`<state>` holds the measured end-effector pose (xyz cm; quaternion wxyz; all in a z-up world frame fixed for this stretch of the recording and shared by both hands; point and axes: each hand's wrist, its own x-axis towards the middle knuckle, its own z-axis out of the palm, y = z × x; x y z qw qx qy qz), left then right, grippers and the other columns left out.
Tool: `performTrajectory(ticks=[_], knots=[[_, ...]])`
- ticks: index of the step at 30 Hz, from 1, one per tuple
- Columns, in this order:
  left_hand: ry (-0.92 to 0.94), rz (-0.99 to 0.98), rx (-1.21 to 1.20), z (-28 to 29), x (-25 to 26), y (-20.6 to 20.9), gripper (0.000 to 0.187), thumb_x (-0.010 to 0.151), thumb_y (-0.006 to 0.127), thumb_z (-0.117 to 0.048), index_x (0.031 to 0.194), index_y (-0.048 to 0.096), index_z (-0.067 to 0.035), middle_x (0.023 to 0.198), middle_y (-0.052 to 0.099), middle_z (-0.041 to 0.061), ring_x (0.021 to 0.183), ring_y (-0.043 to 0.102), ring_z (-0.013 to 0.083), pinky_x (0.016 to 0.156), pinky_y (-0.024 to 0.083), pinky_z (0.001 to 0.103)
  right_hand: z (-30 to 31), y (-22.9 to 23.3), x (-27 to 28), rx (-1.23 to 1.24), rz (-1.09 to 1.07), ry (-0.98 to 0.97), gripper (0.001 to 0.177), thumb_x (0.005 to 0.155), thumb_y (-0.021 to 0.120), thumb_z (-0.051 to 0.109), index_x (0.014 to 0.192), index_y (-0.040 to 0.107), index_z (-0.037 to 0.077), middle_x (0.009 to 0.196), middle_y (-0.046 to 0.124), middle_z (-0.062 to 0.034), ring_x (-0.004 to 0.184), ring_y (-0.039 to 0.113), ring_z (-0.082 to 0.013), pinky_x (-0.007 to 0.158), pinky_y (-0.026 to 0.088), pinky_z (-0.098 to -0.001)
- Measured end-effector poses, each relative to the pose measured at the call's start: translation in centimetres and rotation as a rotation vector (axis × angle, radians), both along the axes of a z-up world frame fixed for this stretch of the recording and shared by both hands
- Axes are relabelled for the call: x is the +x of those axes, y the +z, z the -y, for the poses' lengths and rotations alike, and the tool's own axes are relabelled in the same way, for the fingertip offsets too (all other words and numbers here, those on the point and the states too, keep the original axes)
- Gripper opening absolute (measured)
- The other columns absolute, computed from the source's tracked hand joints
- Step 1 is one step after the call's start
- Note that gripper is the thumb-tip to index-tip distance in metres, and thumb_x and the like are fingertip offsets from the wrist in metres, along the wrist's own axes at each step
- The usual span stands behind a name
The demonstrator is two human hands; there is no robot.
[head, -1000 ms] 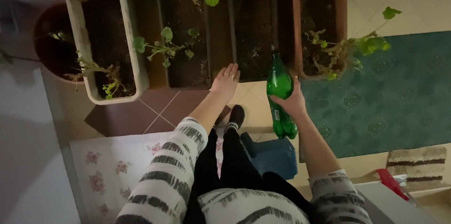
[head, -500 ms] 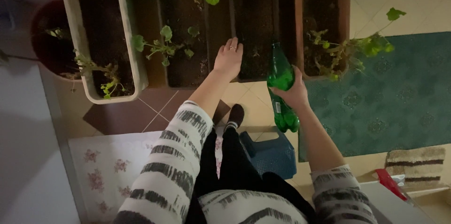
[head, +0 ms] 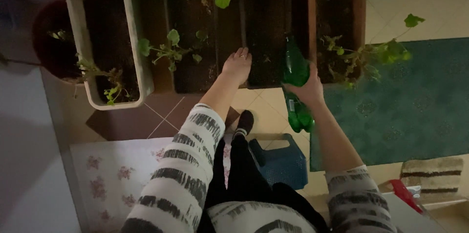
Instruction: The person waters several potted plants using a green plastic bottle. They pour water into multiple rectangular planters and a round pot, moving between them to ensure each receives water.
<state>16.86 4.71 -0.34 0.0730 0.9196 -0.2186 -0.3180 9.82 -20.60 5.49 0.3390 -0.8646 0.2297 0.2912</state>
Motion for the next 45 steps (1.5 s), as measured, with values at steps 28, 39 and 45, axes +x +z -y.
performTrajectory(ticks=[28,39,45], knots=[[0.001,0.038,0.036,0.1,-0.2,-3.3,0.059,0.094,0.053,-0.002,0.152,0.044,-0.004,0.166,0.03,0.014,0.153,0.027,0.0297,0.12,0.034,0.041,-2.9,3.6,4.6,0.081,0.034,0.087,0.117,0.073,0.082,0.06,0.162,0.013,0.027,0.152,0.038,-0.0272,0.139,0.044,-0.0445,0.111,0.042,-0.0615],[-0.043,-0.005,0.078,0.1,-0.1,-0.4,0.065,0.094,0.059,-0.004,0.156,0.038,-0.004,0.168,0.024,0.013,0.155,0.022,0.0272,0.122,0.03,0.038,-2.6,1.0,4.4,0.028,0.099,0.243,0.113,0.07,0.08,0.054,0.16,0.021,0.021,0.159,0.032,-0.016,0.141,0.038,-0.0436,0.114,0.039,-0.0632],[-0.102,0.0,0.088,-0.4,0.0,1.2,0.063,0.094,0.058,-0.002,0.154,0.039,-0.001,0.167,0.025,0.017,0.154,0.025,0.0291,0.12,0.034,0.037,-3.3,2.6,5.2,-0.012,0.059,0.232,0.112,0.073,0.079,0.055,0.161,0.017,0.027,0.156,0.034,-0.0182,0.141,0.04,-0.0425,0.114,0.04,-0.0614]])
